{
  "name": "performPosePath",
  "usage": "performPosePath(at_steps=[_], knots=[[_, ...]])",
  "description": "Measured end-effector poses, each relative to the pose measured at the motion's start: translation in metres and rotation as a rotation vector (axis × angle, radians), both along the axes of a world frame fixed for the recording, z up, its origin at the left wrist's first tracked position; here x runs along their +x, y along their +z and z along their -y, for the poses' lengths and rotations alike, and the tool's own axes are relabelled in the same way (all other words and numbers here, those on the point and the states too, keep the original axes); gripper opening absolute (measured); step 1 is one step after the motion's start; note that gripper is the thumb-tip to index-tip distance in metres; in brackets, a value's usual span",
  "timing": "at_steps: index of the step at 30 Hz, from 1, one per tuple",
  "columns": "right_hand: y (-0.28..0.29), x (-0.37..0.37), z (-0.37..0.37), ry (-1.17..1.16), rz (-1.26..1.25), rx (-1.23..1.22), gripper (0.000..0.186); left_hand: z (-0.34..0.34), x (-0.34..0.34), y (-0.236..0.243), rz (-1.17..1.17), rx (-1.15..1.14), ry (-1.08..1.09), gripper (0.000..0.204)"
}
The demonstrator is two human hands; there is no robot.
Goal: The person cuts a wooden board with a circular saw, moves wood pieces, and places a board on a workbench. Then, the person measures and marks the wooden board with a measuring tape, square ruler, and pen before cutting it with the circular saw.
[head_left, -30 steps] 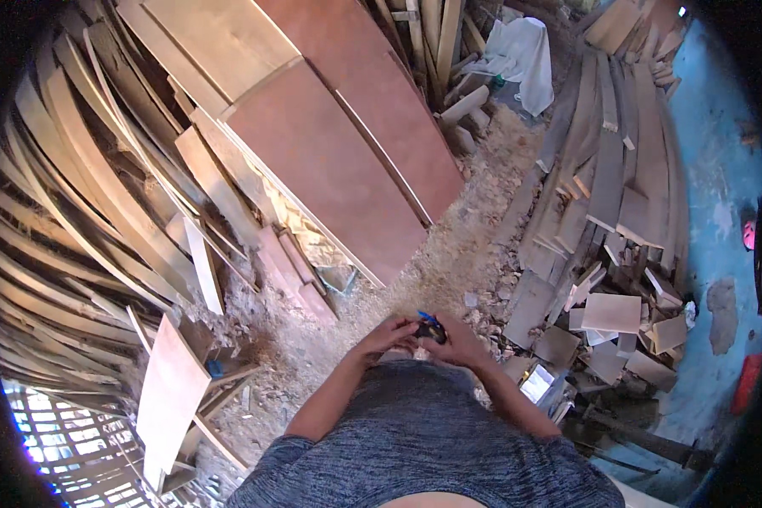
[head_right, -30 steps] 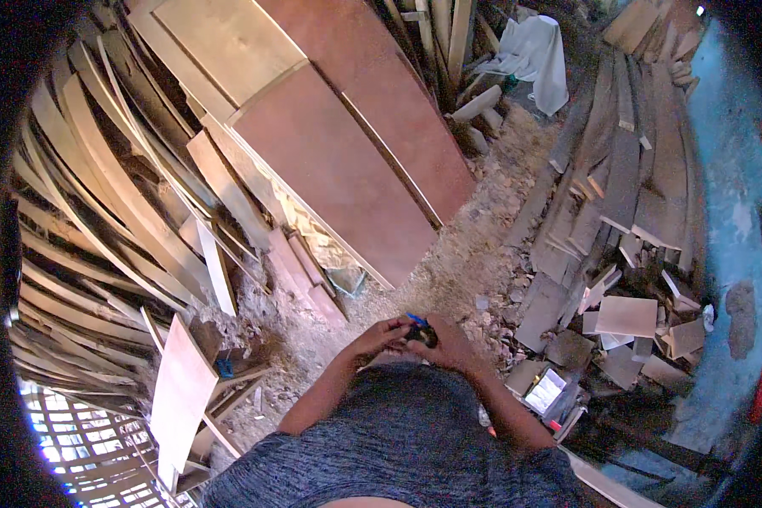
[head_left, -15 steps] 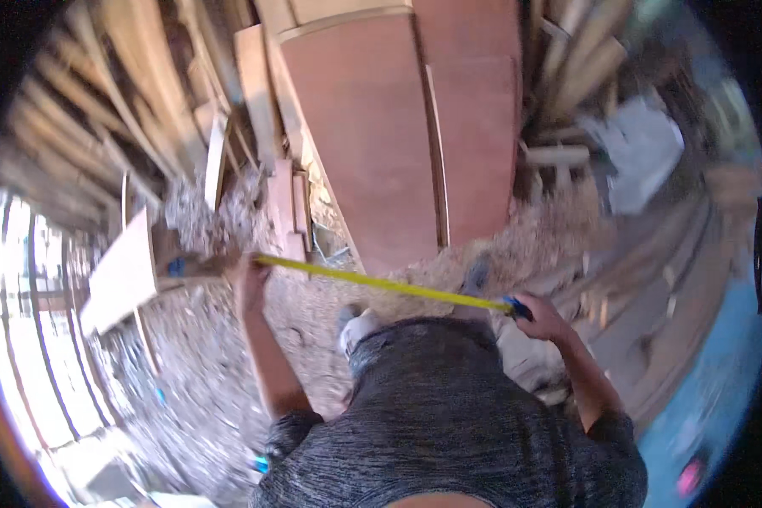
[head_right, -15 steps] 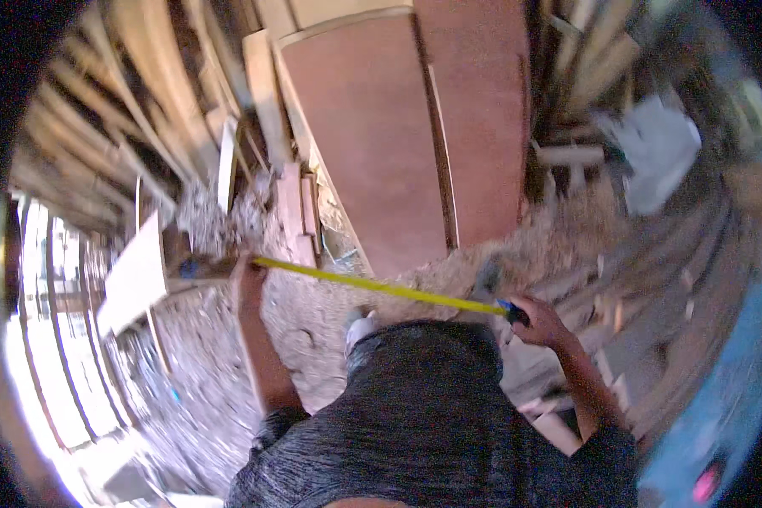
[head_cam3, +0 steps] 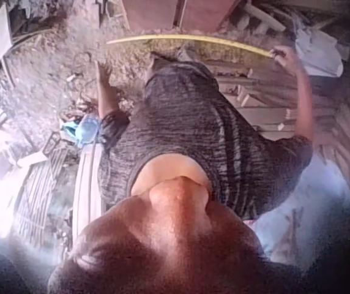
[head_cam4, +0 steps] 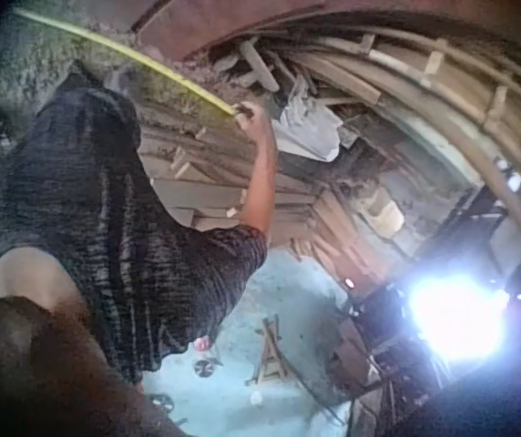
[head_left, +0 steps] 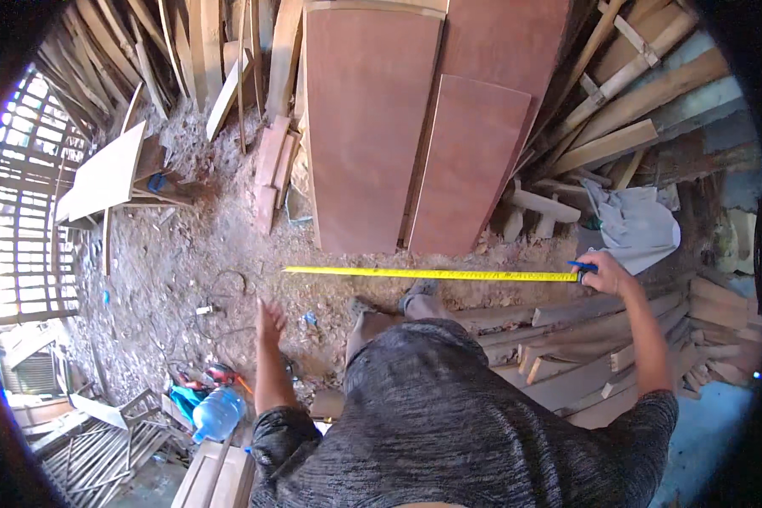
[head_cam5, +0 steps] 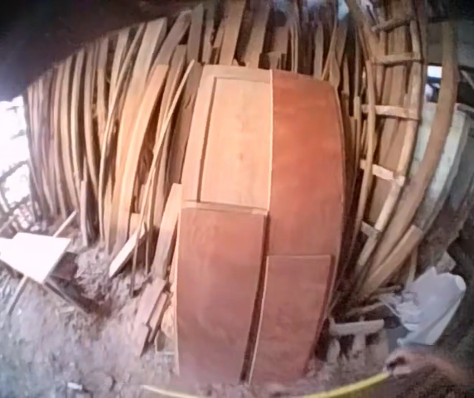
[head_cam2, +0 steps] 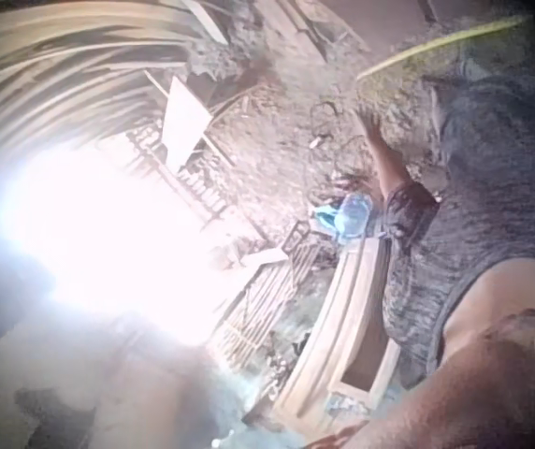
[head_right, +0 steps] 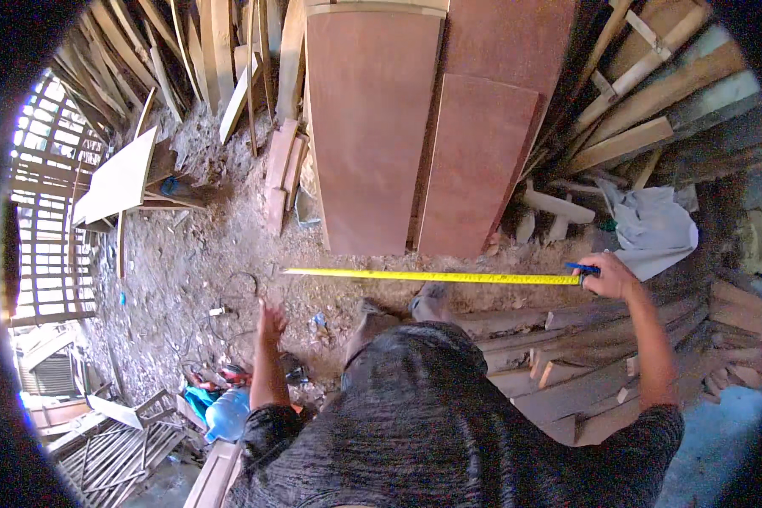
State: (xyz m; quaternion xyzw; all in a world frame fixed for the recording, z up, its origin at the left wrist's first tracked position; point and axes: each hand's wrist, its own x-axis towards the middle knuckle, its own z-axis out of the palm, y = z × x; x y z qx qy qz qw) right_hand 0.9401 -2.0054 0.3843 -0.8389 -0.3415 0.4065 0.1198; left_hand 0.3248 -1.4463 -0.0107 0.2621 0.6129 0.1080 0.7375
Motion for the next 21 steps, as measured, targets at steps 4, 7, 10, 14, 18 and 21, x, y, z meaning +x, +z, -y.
performPosePath(at_steps=[4,7,10,14,18,21], knots=[[0.028,0.048,-0.042,0.204,0.236,-0.042,0.027,0.144,-0.066,-0.064,-0.224,-0.178,0.185,0.053],[0.032,0.074,-0.059,0.309,0.427,-0.127,0.033,0.263,-0.099,-0.054,-0.025,-0.238,0.309,0.053],[0.024,0.096,-0.099,0.417,0.508,-0.240,0.039,0.386,-0.096,-0.036,-0.231,-0.298,0.529,0.060],[-0.047,0.164,-0.130,0.572,0.559,-0.257,0.046,0.500,-0.060,-0.008,-0.202,-0.226,0.764,0.064],[-0.115,0.203,-0.181,0.840,0.640,-0.160,0.046,0.619,-0.002,-0.028,-0.343,-0.213,1.017,0.064],[-0.151,0.206,-0.214,0.981,0.654,-0.136,0.047,0.696,0.075,-0.017,-0.316,-0.314,0.925,0.062]])
